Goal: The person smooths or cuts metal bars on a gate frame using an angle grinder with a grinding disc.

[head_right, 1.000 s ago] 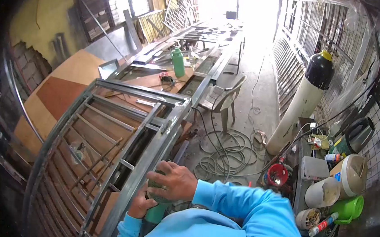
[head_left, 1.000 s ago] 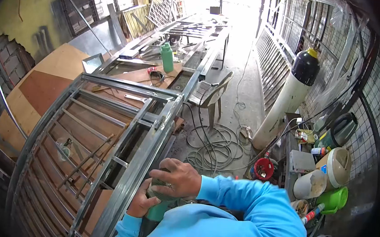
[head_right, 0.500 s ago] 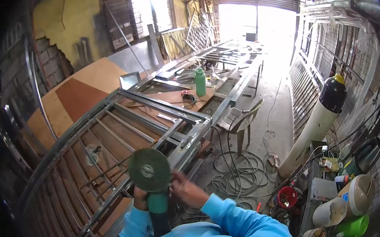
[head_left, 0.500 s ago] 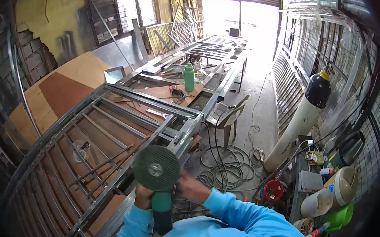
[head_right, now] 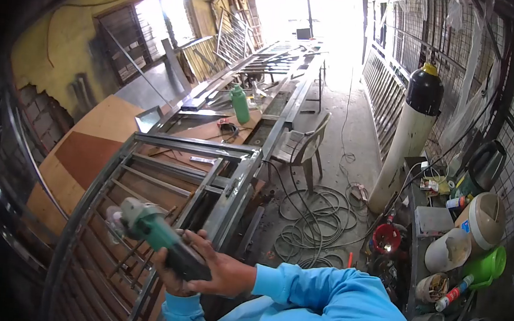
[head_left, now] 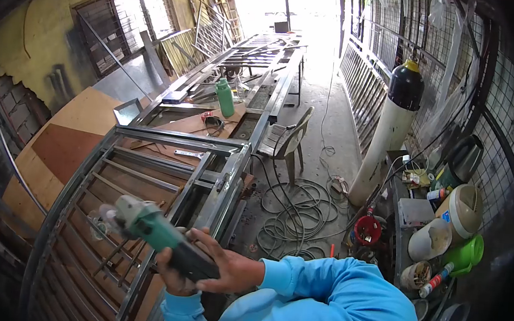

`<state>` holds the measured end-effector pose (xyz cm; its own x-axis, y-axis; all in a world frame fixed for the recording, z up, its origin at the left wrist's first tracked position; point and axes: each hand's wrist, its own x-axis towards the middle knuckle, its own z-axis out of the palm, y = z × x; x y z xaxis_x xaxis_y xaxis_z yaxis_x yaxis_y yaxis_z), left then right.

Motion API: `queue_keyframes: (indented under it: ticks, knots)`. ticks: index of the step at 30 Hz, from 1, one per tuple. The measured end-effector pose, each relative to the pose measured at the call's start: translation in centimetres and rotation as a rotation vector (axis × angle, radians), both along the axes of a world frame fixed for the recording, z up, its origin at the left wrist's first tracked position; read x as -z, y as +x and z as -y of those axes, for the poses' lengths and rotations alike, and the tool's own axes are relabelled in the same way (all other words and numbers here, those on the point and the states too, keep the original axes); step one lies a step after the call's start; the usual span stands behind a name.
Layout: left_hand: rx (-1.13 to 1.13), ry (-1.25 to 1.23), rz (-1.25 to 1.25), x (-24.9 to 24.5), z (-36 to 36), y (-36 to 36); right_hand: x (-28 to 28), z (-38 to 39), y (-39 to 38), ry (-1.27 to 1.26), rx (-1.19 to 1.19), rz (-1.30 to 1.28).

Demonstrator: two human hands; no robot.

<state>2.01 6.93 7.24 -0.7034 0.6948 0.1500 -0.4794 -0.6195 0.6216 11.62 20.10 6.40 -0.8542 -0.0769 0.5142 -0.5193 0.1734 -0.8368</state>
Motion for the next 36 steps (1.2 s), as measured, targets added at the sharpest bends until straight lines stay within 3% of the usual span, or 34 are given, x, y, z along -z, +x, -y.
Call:
queue_keyframes:
  ticks: [3,4,5,6,8,10,11,13,15,17,19,20,21,22,25,27,28,31,32,34,35,36]
  knots:
    - [-0.269,0.154,0.033,-2.4,1.4,-1.7,2.1,-1.1,2.6,-0.156,-0.21,0.379]
    - [-0.263,0.358,0.196,-1.8,3.0,-3.8,4.7,-1.8,2.7,0.063,-0.258,0.444]
    - [-0.224,0.362,0.098,-3.1,4.8,-4.6,8.0,-3.1,2.4,0.283,-0.298,0.505]
    - [-0.175,0.363,0.002,-4.6,6.4,-5.2,10.2,-4.8,3.0,0.328,-0.342,0.618]
    - [-0.301,0.499,-0.039,-4.8,10.0,-8.0,13.8,-7.1,3.5,0.353,-0.337,0.842]
    - [-0.373,0.559,-0.128,-5.2,10.7,-8.4,14.8,-4.5,1.5,0.316,-0.049,0.484]
    - [-0.39,0.549,-0.194,-5.5,10.4,-7.8,14.7,-2.6,-0.1,0.296,0.085,0.31]
    - [-0.405,0.518,-0.291,-5.9,9.7,-5.9,9.3,1.4,-3.8,0.185,0.0,0.032]
    - [-0.397,0.473,-0.348,-6.4,8.0,-4.0,6.2,4.8,-6.0,0.111,-0.31,0.074]
    - [-0.337,0.52,-0.252,-8.0,8.5,-2.6,2.8,4.9,-5.9,0.199,-0.694,0.601]
    - [-0.245,0.6,-0.204,-9.4,10.9,-2.7,9.7,3.8,-5.9,0.38,-0.64,0.402]
    - [-0.26,0.591,-0.268,-9.9,12.7,-3.0,12.4,1.1,-4.7,0.399,-0.514,0.521]
    - [-0.27,0.576,-0.336,-10.4,14.8,-3.7,16.1,-2.1,-4.5,0.599,-0.426,0.655]
    - [-0.383,0.516,-0.377,-10.3,17.6,-4.1,23.5,-6.9,-3.1,0.709,-0.256,0.545]
    - [-0.838,0.219,-0.565,-10.0,22.5,-3.9,29.3,-19.3,3.8,0.756,0.056,1.173]
    - [-0.743,0.09,-0.588,-9.5,23.6,-1.9,30.2,-23.5,7.1,0.9,0.223,1.336]
    - [-0.694,0.031,-0.601,-9.4,23.8,-1.2,33.7,-26.1,8.1,1.567,-0.043,0.921]
    - [-0.339,0.037,-0.502,-7.6,22.0,-0.5,25.0,-24.1,3.4,1.042,0.419,0.971]
    - [-0.205,0.058,-0.462,-6.7,20.6,-0.8,21.2,-21.8,1.3,0.625,0.675,0.962]
    - [-0.059,0.133,-0.337,-4.9,15.5,-0.5,13.7,-16.1,-2.5,0.37,0.504,0.552]
    - [-0.043,0.182,-0.249,-3.9,12.6,0.4,6.8,-11.9,-3.2,0.237,0.348,0.721]
    - [-0.058,0.165,-0.218,-2.7,11.0,0.6,3.7,-8.5,-3.2,0.185,0.228,0.53]
